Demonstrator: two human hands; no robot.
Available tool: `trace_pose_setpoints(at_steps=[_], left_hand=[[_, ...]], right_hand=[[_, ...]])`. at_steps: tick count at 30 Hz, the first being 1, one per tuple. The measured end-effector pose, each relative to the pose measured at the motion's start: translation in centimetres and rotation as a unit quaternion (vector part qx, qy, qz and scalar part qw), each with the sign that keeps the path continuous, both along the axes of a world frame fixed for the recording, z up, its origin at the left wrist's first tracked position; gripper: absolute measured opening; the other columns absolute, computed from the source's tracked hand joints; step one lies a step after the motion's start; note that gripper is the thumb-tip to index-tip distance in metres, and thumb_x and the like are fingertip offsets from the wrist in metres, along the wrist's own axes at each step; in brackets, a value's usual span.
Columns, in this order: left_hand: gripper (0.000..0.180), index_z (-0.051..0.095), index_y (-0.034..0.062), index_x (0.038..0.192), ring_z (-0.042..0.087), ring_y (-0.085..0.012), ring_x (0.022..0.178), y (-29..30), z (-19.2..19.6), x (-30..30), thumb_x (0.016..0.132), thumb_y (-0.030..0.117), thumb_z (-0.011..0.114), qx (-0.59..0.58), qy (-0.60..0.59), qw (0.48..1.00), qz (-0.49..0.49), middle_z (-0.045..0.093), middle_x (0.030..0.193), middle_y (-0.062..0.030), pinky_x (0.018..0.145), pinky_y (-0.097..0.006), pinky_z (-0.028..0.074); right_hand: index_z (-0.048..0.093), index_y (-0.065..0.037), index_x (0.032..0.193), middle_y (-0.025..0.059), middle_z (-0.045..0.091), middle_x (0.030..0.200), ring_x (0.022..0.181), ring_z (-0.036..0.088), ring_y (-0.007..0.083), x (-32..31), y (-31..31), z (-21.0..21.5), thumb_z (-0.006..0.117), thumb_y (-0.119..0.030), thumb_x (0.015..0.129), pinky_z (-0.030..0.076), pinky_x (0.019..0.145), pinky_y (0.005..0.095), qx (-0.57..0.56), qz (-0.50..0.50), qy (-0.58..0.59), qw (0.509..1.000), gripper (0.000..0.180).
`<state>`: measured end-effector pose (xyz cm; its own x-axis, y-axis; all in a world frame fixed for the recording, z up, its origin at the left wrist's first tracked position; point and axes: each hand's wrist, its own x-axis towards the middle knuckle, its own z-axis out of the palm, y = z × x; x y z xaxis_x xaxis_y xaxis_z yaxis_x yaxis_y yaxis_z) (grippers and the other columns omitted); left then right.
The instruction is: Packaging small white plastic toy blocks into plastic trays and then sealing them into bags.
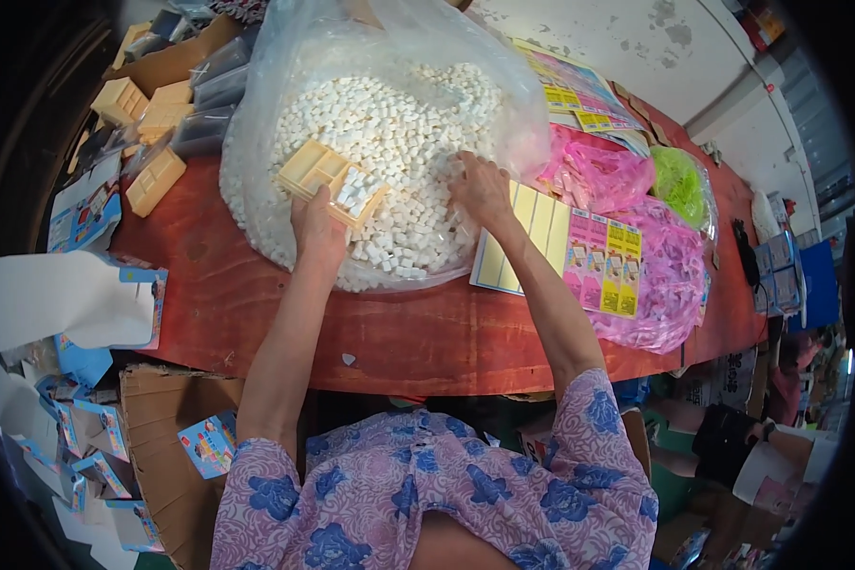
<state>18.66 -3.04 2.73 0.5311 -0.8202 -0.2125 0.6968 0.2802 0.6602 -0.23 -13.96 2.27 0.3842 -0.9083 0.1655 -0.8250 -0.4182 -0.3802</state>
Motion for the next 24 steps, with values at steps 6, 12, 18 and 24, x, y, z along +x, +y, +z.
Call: trace_pose_setpoints(at_steps=[6,12,18,24], left_hand=[[0.037,0.030,0.0024,0.117,0.042,-0.0255,0.106,-0.3,-1.7,1.3,0.080,-0.001,0.036,0.019,-0.027,0.999,-0.023,0.039,0.115,-0.0138,0.089,-0.040,0.036],[0.037,0.029,0.0019,0.118,0.042,-0.0259,0.106,0.2,0.2,0.4,0.082,0.000,0.034,0.021,-0.037,0.998,-0.037,0.039,0.116,-0.0144,0.090,-0.041,0.036],[0.037,0.029,0.0015,0.118,0.042,-0.0261,0.106,0.4,0.3,0.3,0.082,0.000,0.034,0.045,-0.032,0.998,-0.038,0.039,0.116,-0.0145,0.089,-0.041,0.037],[0.037,0.030,0.0009,0.118,0.043,-0.0262,0.105,0.4,-0.5,-0.3,0.081,-0.001,0.035,0.023,-0.036,0.998,-0.038,0.040,0.115,-0.0151,0.087,-0.041,0.037]], right_hand=[[0.055,-0.007,0.092,0.0102,0.056,0.086,0.085,0.051,0.0267,0.5,1.1,1.1,0.060,-0.018,0.065,0.035,0.076,0.0405,-0.149,0.003,-0.036,0.988,0.030],[0.054,-0.008,0.094,0.0102,0.055,0.089,0.088,0.049,0.0265,-5.1,7.1,3.6,0.061,-0.014,0.066,0.036,0.078,0.0359,-0.095,0.156,-0.079,0.980,0.029],[0.037,-0.008,0.115,0.0106,0.046,0.108,0.101,0.041,0.0305,-14.4,3.1,2.3,0.068,-0.027,0.056,0.028,0.087,0.0491,-0.159,0.001,0.133,0.978,0.069],[0.040,-0.012,0.111,0.0092,0.045,0.109,0.102,0.041,0.0284,-18.1,-1.2,0.8,0.066,-0.029,0.054,0.016,0.089,0.0601,0.016,-0.016,0.209,0.978,0.066]])
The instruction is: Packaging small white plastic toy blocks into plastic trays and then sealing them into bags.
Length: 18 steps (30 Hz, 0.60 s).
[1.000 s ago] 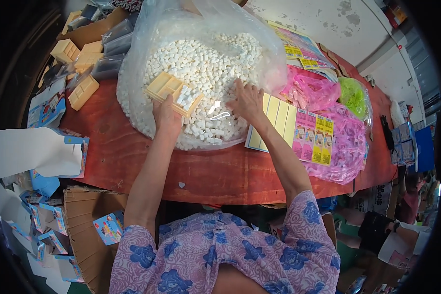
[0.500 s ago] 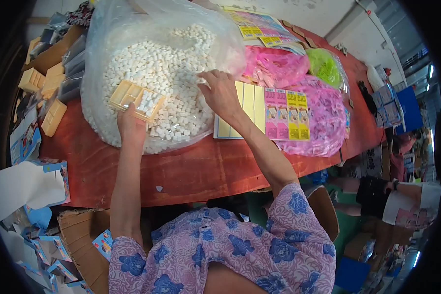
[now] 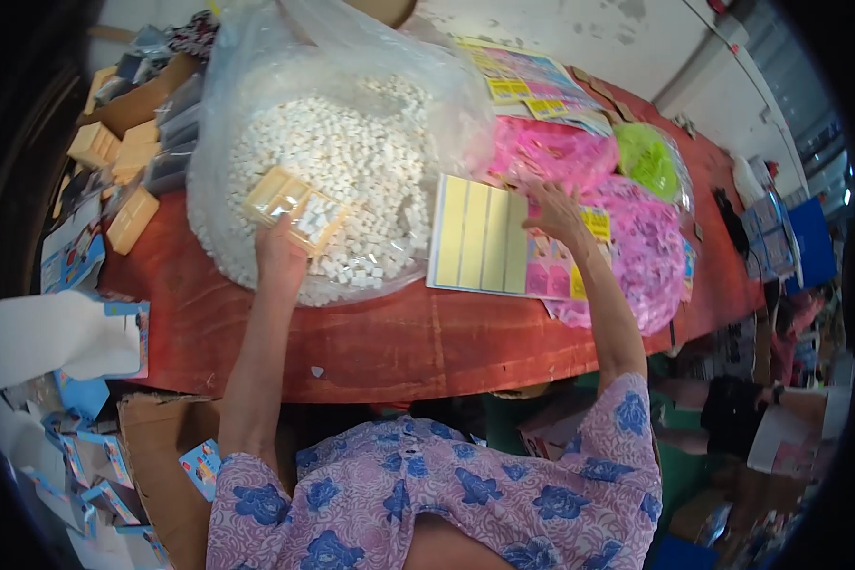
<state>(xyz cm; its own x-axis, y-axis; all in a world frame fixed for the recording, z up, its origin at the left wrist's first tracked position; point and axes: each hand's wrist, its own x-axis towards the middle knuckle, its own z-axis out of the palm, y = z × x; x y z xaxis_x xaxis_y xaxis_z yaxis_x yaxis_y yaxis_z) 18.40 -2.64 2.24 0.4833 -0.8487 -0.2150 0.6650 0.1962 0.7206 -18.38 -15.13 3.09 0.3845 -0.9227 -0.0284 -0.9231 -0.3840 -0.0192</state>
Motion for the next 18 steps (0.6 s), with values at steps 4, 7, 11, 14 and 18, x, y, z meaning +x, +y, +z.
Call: trace_pose_setpoints(at_steps=[4,7,11,14,18], left_hand=[[0.038,0.029,0.0044,0.119,0.043,-0.0256,0.105,0.3,-0.6,-0.1,0.082,-0.001,0.034,-0.011,0.009,1.000,-0.007,0.039,0.116,-0.0126,0.088,-0.040,0.037],[0.038,0.029,0.0051,0.119,0.042,-0.0255,0.106,0.6,-0.5,0.2,0.082,-0.001,0.033,-0.011,0.019,1.000,-0.015,0.038,0.117,-0.0120,0.088,-0.039,0.036],[0.037,0.028,0.0033,0.119,0.042,-0.0264,0.105,0.4,0.5,-0.1,0.083,0.000,0.033,-0.001,0.029,0.999,-0.029,0.038,0.116,-0.0138,0.089,-0.040,0.036],[0.036,0.029,0.0005,0.119,0.042,-0.0271,0.105,0.7,0.8,0.9,0.082,0.001,0.033,-0.001,0.008,0.999,-0.032,0.038,0.116,-0.0158,0.088,-0.040,0.037],[0.036,0.030,-0.0012,0.117,0.042,-0.0273,0.105,0.2,1.4,1.5,0.082,0.002,0.034,-0.010,0.016,0.999,-0.040,0.038,0.115,-0.0167,0.088,-0.039,0.037]], right_hand=[[0.048,-0.011,0.103,0.0084,0.052,0.098,0.096,0.046,0.0267,-0.3,-0.1,-0.2,0.066,-0.027,0.054,0.014,0.088,0.0604,-0.040,0.008,-0.033,0.999,0.055],[0.055,-0.009,0.089,0.0078,0.057,0.080,0.080,0.054,0.0243,-0.2,-0.9,-0.1,0.065,-0.027,0.055,0.031,0.083,0.0496,-0.007,-0.007,-0.061,0.998,0.040],[0.057,-0.005,0.077,0.0036,0.056,0.064,0.060,0.052,0.0135,-1.8,-2.7,1.3,0.062,-0.018,0.064,0.041,0.058,0.0276,0.109,0.020,-0.206,0.972,0.019],[0.054,-0.001,0.072,-0.0007,0.050,0.060,0.058,0.045,0.0066,-0.2,-1.0,5.7,0.056,-0.009,0.070,0.038,0.053,0.0224,0.154,0.052,-0.248,0.955,0.009],[0.050,-0.003,0.076,-0.0048,0.046,0.064,0.062,0.044,0.0050,0.6,1.8,10.8,0.052,-0.002,0.072,0.037,0.056,0.0197,0.240,0.082,-0.320,0.913,0.004]])
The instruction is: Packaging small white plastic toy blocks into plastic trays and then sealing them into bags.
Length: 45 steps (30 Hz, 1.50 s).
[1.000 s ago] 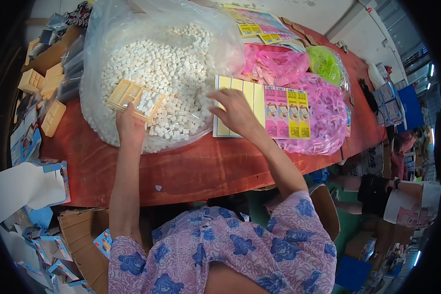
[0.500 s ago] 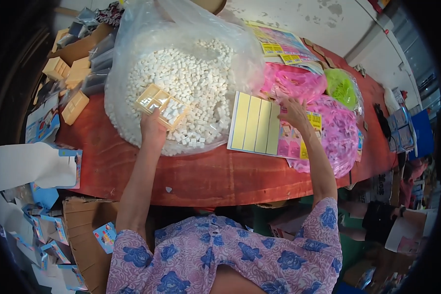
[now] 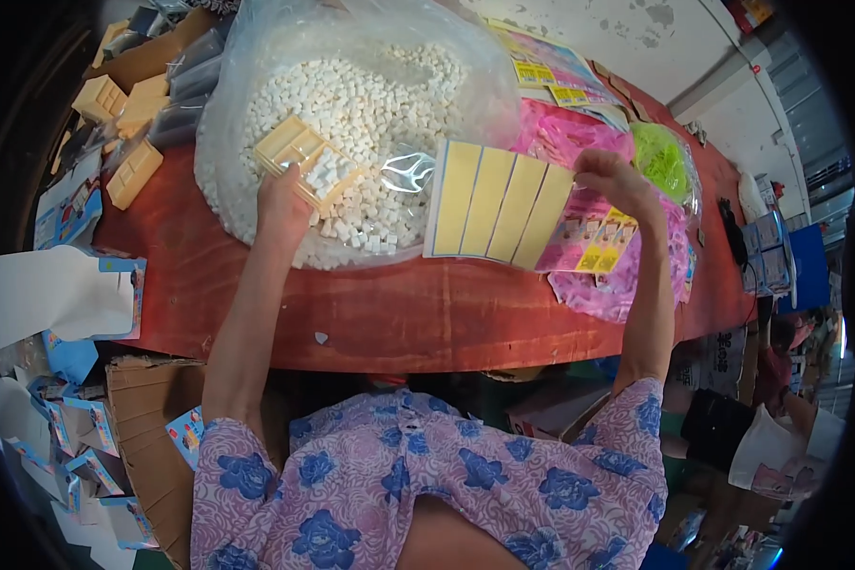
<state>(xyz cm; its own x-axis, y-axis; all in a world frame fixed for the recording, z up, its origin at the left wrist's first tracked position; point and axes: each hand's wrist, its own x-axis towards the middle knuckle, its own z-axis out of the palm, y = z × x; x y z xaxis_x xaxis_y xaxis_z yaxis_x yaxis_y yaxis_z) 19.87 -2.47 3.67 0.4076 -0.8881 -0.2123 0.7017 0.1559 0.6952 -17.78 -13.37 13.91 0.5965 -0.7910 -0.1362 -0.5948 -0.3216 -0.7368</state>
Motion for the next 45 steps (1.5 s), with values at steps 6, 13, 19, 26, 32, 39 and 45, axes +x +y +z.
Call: trace_pose_setpoints(at_steps=[6,13,19,26,32,39,45], left_hand=[[0.036,0.030,-0.0024,0.117,0.042,-0.0260,0.105,-0.3,1.2,0.3,0.082,0.002,0.035,0.034,-0.066,0.997,-0.029,0.039,0.115,-0.0168,0.089,-0.038,0.036],[0.037,0.028,-0.0011,0.119,0.040,-0.0251,0.108,-0.1,1.6,0.4,0.082,0.001,0.034,0.061,-0.036,0.996,-0.061,0.037,0.119,-0.0151,0.091,-0.039,0.035],[0.039,0.027,0.0021,0.120,0.040,-0.0247,0.109,-0.2,-0.8,1.1,0.082,0.001,0.035,0.049,-0.035,0.997,-0.038,0.037,0.120,-0.0134,0.092,-0.039,0.034],[0.039,0.028,0.0026,0.120,0.041,-0.0230,0.107,-0.1,-2.2,0.8,0.082,0.002,0.036,0.035,-0.020,0.997,-0.060,0.038,0.119,-0.0126,0.091,-0.038,0.034],[0.038,0.028,0.0030,0.120,0.041,-0.0230,0.107,0.3,-1.3,-1.0,0.083,0.004,0.037,0.048,-0.035,0.996,-0.063,0.039,0.118,-0.0123,0.091,-0.038,0.035],[0.038,0.028,0.0030,0.120,0.040,-0.0235,0.108,1.2,-1.7,0.0,0.083,0.004,0.036,0.068,-0.053,0.995,-0.057,0.038,0.119,-0.0125,0.091,-0.039,0.034],[0.039,0.026,0.0021,0.121,0.040,-0.0244,0.108,1.1,-2.6,0.2,0.083,0.004,0.036,0.036,-0.055,0.995,-0.080,0.037,0.119,-0.0136,0.090,-0.040,0.035]], right_hand=[[0.050,-0.001,0.080,-0.0018,0.048,0.067,0.067,0.047,0.0071,3.1,6.1,3.9,0.051,0.002,0.073,0.039,0.061,0.0201,-0.056,0.047,-0.090,0.993,0.007],[0.054,-0.005,0.079,0.0100,0.056,0.074,0.070,0.054,0.0228,12.0,11.2,-7.2,0.051,-0.013,0.071,0.041,0.062,0.0321,-0.031,0.213,-0.102,0.971,0.012],[0.053,-0.004,0.077,0.0105,0.054,0.066,0.063,0.053,0.0256,15.2,11.0,-9.9,0.052,-0.011,0.072,0.039,0.058,0.0332,-0.047,0.124,-0.100,0.986,0.008],[0.053,-0.005,0.076,0.0103,0.056,0.067,0.066,0.054,0.0266,15.7,8.7,-13.7,0.055,-0.015,0.070,0.042,0.058,0.0343,-0.063,0.022,-0.048,0.997,0.012],[0.053,-0.003,0.080,0.0123,0.055,0.076,0.073,0.053,0.0274,15.0,11.1,-14.3,0.053,-0.010,0.071,0.042,0.064,0.0342,-0.220,0.017,-0.074,0.972,0.011],[0.051,-0.003,0.078,0.0147,0.053,0.079,0.074,0.052,0.0309,4.1,9.9,-10.1,0.049,-0.006,0.069,0.042,0.064,0.0386,-0.304,-0.174,0.118,0.929,0.009],[0.058,-0.003,0.066,0.0167,0.056,0.070,0.064,0.056,0.0308,-12.7,2.2,-13.7,0.047,-0.007,0.065,0.045,0.056,0.0387,-0.294,-0.287,0.384,0.827,0.012]])
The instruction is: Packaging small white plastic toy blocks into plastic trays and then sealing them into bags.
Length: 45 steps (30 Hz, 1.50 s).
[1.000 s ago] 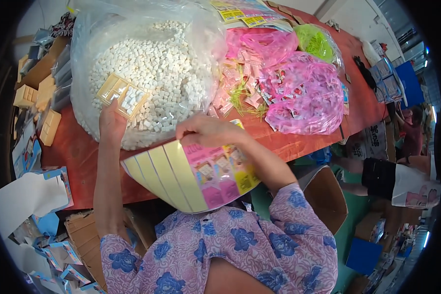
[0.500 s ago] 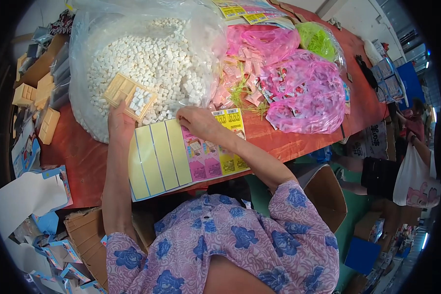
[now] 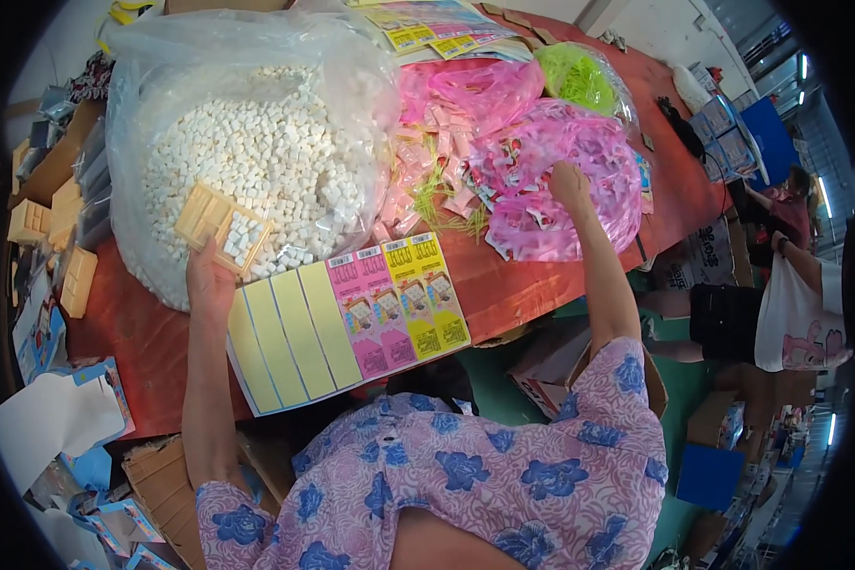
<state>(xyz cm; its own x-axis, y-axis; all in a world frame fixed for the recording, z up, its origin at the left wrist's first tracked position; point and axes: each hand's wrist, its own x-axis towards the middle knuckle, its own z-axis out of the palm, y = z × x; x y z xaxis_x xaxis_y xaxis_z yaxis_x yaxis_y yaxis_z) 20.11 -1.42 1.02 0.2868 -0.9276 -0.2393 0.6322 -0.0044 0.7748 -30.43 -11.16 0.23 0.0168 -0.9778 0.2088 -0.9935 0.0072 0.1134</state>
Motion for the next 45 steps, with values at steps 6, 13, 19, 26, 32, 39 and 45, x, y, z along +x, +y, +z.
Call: trace_pose_setpoints(at_steps=[6,13,19,26,32,39,45], left_hand=[[0.039,0.031,0.0055,0.119,0.040,-0.0213,0.108,-0.1,-0.2,0.4,0.081,0.004,0.039,0.012,0.013,1.000,0.000,0.040,0.118,-0.0097,0.092,-0.038,0.033],[0.039,0.030,0.0050,0.119,0.040,-0.0216,0.109,0.2,-0.1,0.2,0.081,0.003,0.038,0.007,0.014,1.000,0.010,0.039,0.119,-0.0105,0.093,-0.037,0.032],[0.040,0.027,0.0024,0.121,0.039,-0.0235,0.110,0.1,0.4,-0.1,0.082,0.001,0.036,-0.009,0.026,0.999,0.016,0.037,0.120,-0.0133,0.093,-0.038,0.032],[0.038,0.029,0.0010,0.119,0.040,-0.0233,0.109,0.8,0.5,0.0,0.082,0.001,0.037,-0.016,0.012,0.999,0.028,0.038,0.118,-0.0137,0.092,-0.038,0.033],[0.036,0.031,0.0006,0.117,0.041,-0.0232,0.107,0.3,0.9,-1.1,0.082,0.002,0.037,0.007,0.029,0.999,0.022,0.040,0.117,-0.0134,0.091,-0.037,0.034],[0.034,0.032,0.0012,0.117,0.042,-0.0232,0.106,0.2,1.2,-1.7,0.083,0.002,0.035,0.004,0.026,0.999,0.026,0.040,0.117,-0.0135,0.090,-0.037,0.035],[0.034,0.032,0.0027,0.117,0.041,-0.0212,0.107,0.8,1.7,-1.6,0.084,0.006,0.037,0.002,0.029,0.999,0.016,0.041,0.117,-0.0116,0.091,-0.037,0.034]], right_hand=[[0.057,-0.004,0.082,0.0156,0.057,0.086,0.081,0.054,0.0304,0.7,-3.7,-2.1,0.049,-0.017,0.068,0.043,0.065,0.0424,0.053,-0.114,-0.012,0.992,0.021],[0.052,-0.004,0.084,0.0216,0.054,0.074,0.070,0.052,0.0385,6.8,-1.6,-1.6,0.049,-0.018,0.071,0.042,0.060,0.0447,-0.068,0.068,-0.255,0.962,0.019],[0.054,-0.002,0.087,0.0185,0.055,0.076,0.076,0.051,0.0371,9.7,0.0,-0.3,0.051,-0.014,0.071,0.041,0.062,0.0429,-0.117,0.165,-0.342,0.917,0.020],[0.056,-0.009,0.074,0.0092,0.054,0.071,0.071,0.052,0.0254,14.1,4.6,2.4,0.054,-0.011,0.066,0.040,0.066,0.0399,-0.070,0.223,-0.067,0.970,0.009],[0.050,-0.005,0.075,0.0099,0.051,0.075,0.076,0.051,0.0271,15.1,2.7,-2.0,0.053,-0.012,0.066,0.040,0.067,0.0403,-0.026,0.298,-0.061,0.952,0.012],[0.049,-0.003,0.071,0.0123,0.050,0.073,0.071,0.050,0.0268,14.6,1.2,-1.2,0.053,-0.014,0.067,0.037,0.063,0.0377,-0.103,0.340,0.017,0.935,0.013],[0.040,0.001,0.085,0.0169,0.046,0.071,0.068,0.047,0.0340,14.9,2.0,1.8,0.049,-0.002,0.068,0.036,0.064,0.0401,-0.134,0.283,-0.139,0.940,0.020]])
